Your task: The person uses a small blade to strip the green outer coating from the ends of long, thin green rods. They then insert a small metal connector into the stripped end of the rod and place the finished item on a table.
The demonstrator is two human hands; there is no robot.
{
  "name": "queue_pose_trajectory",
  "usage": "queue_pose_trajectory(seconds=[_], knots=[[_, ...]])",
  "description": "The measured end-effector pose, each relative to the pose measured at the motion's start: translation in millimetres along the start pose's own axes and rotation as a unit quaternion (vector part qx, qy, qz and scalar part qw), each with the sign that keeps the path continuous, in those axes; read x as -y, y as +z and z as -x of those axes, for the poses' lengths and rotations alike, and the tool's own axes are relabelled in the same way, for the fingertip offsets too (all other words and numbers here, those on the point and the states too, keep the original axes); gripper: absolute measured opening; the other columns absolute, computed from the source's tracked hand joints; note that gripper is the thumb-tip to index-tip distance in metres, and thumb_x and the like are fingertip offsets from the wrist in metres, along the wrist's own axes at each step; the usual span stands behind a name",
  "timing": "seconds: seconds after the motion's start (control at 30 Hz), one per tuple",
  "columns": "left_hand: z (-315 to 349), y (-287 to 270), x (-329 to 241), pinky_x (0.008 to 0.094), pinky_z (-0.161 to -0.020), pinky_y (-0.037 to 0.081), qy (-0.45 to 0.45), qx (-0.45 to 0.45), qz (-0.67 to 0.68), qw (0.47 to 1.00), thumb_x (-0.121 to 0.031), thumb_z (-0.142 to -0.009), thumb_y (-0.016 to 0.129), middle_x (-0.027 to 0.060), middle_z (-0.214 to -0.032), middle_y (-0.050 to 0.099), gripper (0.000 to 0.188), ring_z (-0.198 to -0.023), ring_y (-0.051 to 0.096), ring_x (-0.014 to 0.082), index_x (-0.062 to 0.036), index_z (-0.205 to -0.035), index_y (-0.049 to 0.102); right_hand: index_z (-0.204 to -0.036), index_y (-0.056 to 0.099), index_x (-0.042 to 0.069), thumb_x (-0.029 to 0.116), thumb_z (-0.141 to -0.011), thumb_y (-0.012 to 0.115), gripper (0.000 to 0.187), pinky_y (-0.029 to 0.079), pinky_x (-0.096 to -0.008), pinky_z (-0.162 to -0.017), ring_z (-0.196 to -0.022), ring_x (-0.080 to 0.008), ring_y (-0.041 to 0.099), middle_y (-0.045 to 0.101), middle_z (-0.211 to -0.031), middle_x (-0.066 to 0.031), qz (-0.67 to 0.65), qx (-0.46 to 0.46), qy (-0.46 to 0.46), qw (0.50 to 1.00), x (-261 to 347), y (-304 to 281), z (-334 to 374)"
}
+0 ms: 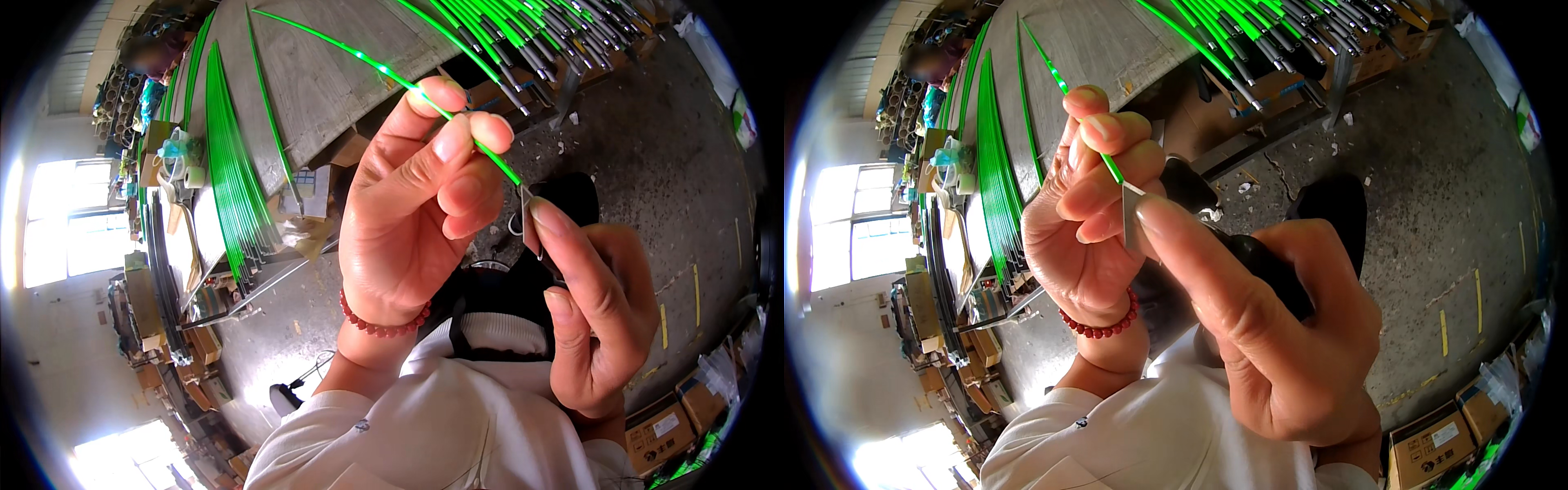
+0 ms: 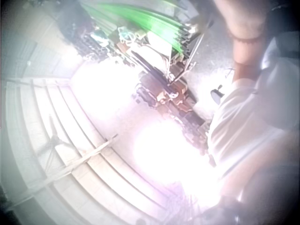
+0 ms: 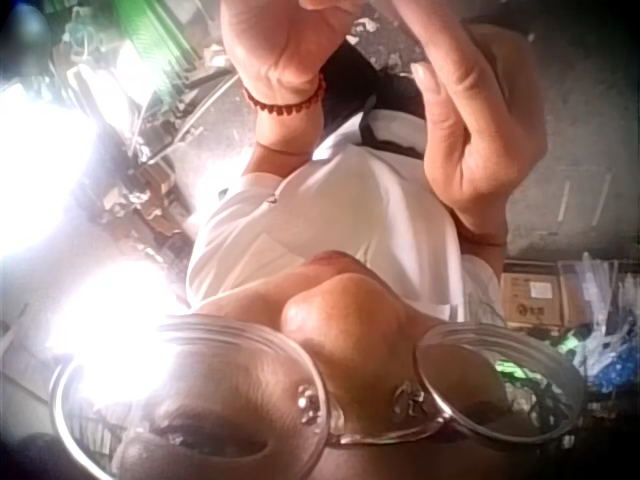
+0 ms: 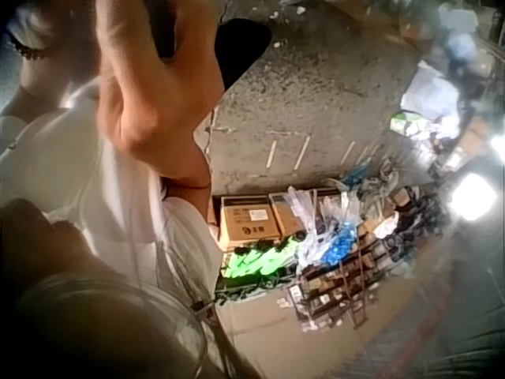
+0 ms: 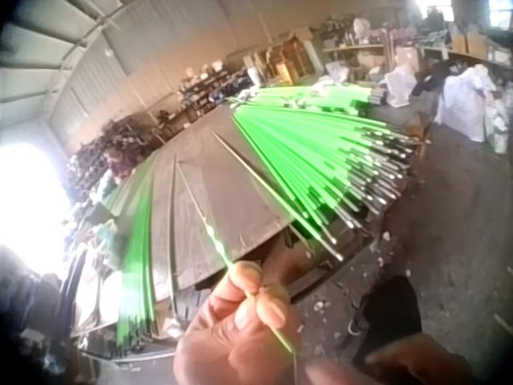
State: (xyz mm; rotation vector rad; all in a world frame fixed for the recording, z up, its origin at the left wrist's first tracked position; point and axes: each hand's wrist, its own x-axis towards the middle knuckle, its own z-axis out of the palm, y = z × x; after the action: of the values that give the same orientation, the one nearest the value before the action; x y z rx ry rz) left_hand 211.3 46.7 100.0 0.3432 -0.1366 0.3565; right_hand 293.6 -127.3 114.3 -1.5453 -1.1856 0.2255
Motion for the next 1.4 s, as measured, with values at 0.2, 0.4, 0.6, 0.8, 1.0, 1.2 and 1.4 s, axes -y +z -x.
queue_pose_trajectory(seconds=[0.2,0.4,0.6,0.8,1.0,1.2,1.4], knots=[[-1,-2,0,0.0224,-0.058,0.049,-0.005,0.02,-0.009,1.0,0.009,-0.086,0.048,0.0192,-0.112,0.052,0.039,-0.08,0.051,0.0172,0.0011,-0.124,0.045,-0.122,0.061,-0.005,0.011,-0.088,0.051,0.038,0.043,-0.0283,-0.068,-0.076,-0.0188,0.053,0.066,-0.101,-0.0166,0.014,0.009,0.006,1.0,-1,-3,2],[0,-1,2,0.0214,-0.054,0.047,-0.004,0.006,-0.037,0.999,0.004,-0.093,0.046,0.0195,-0.109,0.053,0.029,-0.074,0.05,0.0149,0.0011,-0.121,0.045,-0.121,0.061,-0.004,0.01,-0.087,0.051,0.039,0.043,-0.0286,-0.067,-0.075,-0.0183,0.052,0.068,-0.101,-0.016,-0.001,0.037,0.056,0.998,5,-11,3],[0,1,7,0.0168,-0.048,0.041,0.002,-0.02,-0.092,0.996,-0.002,-0.097,0.044,0.0172,-0.104,0.054,0.021,-0.067,0.047,0.0085,-0.0001,-0.118,0.047,-0.122,0.061,-0.004,0.007,-0.085,0.051,0.04,0.043,-0.0282,-0.068,-0.075,-0.0183,0.052,0.069,-0.101,-0.0154,0.03,0.052,0.089,0.994,12,-14,4],[0,5,14,0.0127,-0.044,0.033,0.019,-0.061,-0.142,0.988,-0.004,-0.098,0.045,0.0122,-0.095,0.055,0.019,-0.058,0.04,0.0018,-0.0019,-0.117,0.049,-0.123,0.06,-0.004,0.004,-0.085,0.05,0.04,0.043,-0.0278,-0.069,-0.076,-0.018,0.051,0.069,-0.102,-0.0147,0.08,0.048,0.075,0.993,12,-13,5],[-1,5,17,0.0139,-0.044,0.031,0.031,-0.079,-0.161,0.983,-0.006,-0.099,0.043,0.0104,-0.094,0.055,0.018,-0.057,0.037,0.0026,-0.002,-0.115,0.051,-0.123,0.059,-0.006,0.002,-0.087,0.049,0.039,0.044,-0.0276,-0.071,-0.078,-0.0185,0.051,0.067,-0.106,-0.015,0.092,0.028,0.066,0.993,11,-7,6],[1,-2,14,0.0174,-0.049,0.036,0.037,-0.063,-0.1,0.992,-0.012,-0.101,0.043,0.0097,-0.094,0.055,0.02,-0.06,0.039,0.005,-0.0015,-0.115,0.052,-0.13,0.048,-0.011,0.006,-0.093,0.043,0.042,0.044,-0.0295,-0.074,-0.082,-0.0199,0.052,0.061,-0.114,-0.0185,0.199,-0.094,-0.08,0.972,-11,-10,5],[-1,8,14,0.018,-0.049,0.036,0.036,-0.091,-0.104,0.99,-0.015,-0.101,0.045,0.0097,-0.092,0.058,0.015,-0.058,0.039,0.0052,-0.0049,-0.109,0.053,-0.124,0.056,-0.01,0.007,-0.088,0.048,0.04,0.046,-0.0302,-0.071,-0.08,-0.0214,0.055,0.064,-0.106,-0.0198,0.033,0.029,-0.013,0.999,2,-13,7]])
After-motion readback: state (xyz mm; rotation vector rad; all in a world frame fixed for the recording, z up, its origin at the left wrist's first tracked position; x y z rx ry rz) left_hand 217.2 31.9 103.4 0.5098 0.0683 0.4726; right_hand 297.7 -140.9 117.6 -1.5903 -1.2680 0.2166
